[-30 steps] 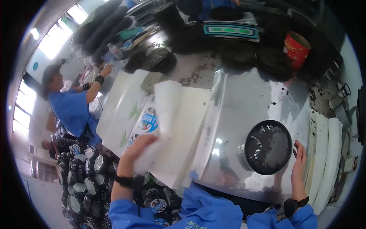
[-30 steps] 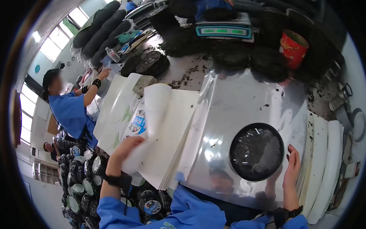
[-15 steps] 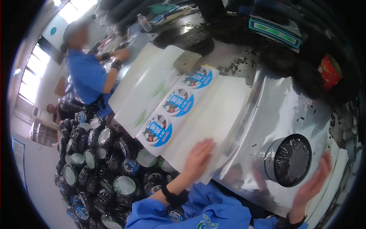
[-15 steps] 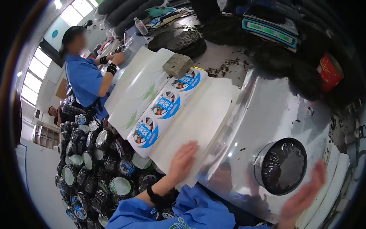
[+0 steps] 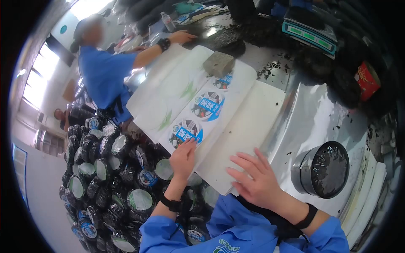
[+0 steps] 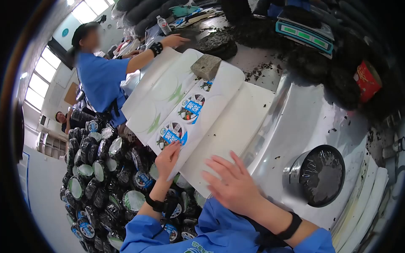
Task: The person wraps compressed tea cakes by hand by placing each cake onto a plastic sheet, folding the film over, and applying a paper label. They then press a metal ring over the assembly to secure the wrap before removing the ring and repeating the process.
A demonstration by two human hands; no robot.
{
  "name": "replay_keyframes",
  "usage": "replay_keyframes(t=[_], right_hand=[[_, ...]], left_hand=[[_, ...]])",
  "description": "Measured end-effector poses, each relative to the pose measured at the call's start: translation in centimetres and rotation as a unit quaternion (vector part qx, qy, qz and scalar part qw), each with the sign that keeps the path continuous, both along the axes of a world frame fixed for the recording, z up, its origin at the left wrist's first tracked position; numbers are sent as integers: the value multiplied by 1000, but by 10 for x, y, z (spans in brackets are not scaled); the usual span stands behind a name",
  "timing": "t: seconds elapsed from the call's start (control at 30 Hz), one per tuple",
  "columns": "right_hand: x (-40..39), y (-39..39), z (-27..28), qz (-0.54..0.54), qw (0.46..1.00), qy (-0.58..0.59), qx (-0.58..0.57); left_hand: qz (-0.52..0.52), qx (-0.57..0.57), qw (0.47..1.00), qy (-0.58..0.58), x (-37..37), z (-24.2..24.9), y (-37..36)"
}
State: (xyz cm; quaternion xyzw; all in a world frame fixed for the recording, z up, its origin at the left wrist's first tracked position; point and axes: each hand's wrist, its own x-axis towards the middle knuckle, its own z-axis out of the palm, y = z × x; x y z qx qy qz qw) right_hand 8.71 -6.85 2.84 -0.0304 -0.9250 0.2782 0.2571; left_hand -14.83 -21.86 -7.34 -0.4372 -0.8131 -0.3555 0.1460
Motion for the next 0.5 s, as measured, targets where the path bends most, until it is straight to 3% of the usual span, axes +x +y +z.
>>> replay_keyframes(t=[0.03, 0.1, 0.17, 0.2, 0.23, 0.27, 0.3, 0.33, 0.4, 0.43, 0.47, 0.5], right_hand=[[-16, -3, 13, 11, 999, 43, -3], [-55, -5, 35, 26, 994, 104, 20], [-91, 4, 15, 29, 992, 93, 77], [-100, 7, 12, 35, 987, 79, 134], [-96, 11, 10, 33, 987, 82, 133], [-85, 18, 12, 67, 977, -137, 152], [-75, 25, 11, 100, 917, -350, 163], [-65, 28, 2, 101, 917, -350, 164], [-47, 29, -16, 43, 984, -148, 90], [-47, 32, -15, 42, 984, -149, 86], [-49, 38, -10, 11, 998, -48, 45], [-49, 43, -5, -22, 998, 51, 6]], left_hand=[[-4, -2, 1000, 3, -4, 0, -1], [58, 68, 961, -263, -21, 5, -6], [35, 184, 935, -302, -44, 23, -14], [103, 230, 893, -373, -42, 54, -12], [143, 271, 883, -356, -61, 59, -22], [182, 279, 878, -345, -82, 63, -41], [197, 290, 862, -366, -91, 73, -53], [184, 303, 845, -401, -100, 79, -69], [172, 310, 827, -436, -92, 91, -78], [129, 376, 794, -459, -70, 104, -70], [84, 442, 754, -479, -46, 119, -59], [51, 454, 756, -468, -17, 141, -46]])
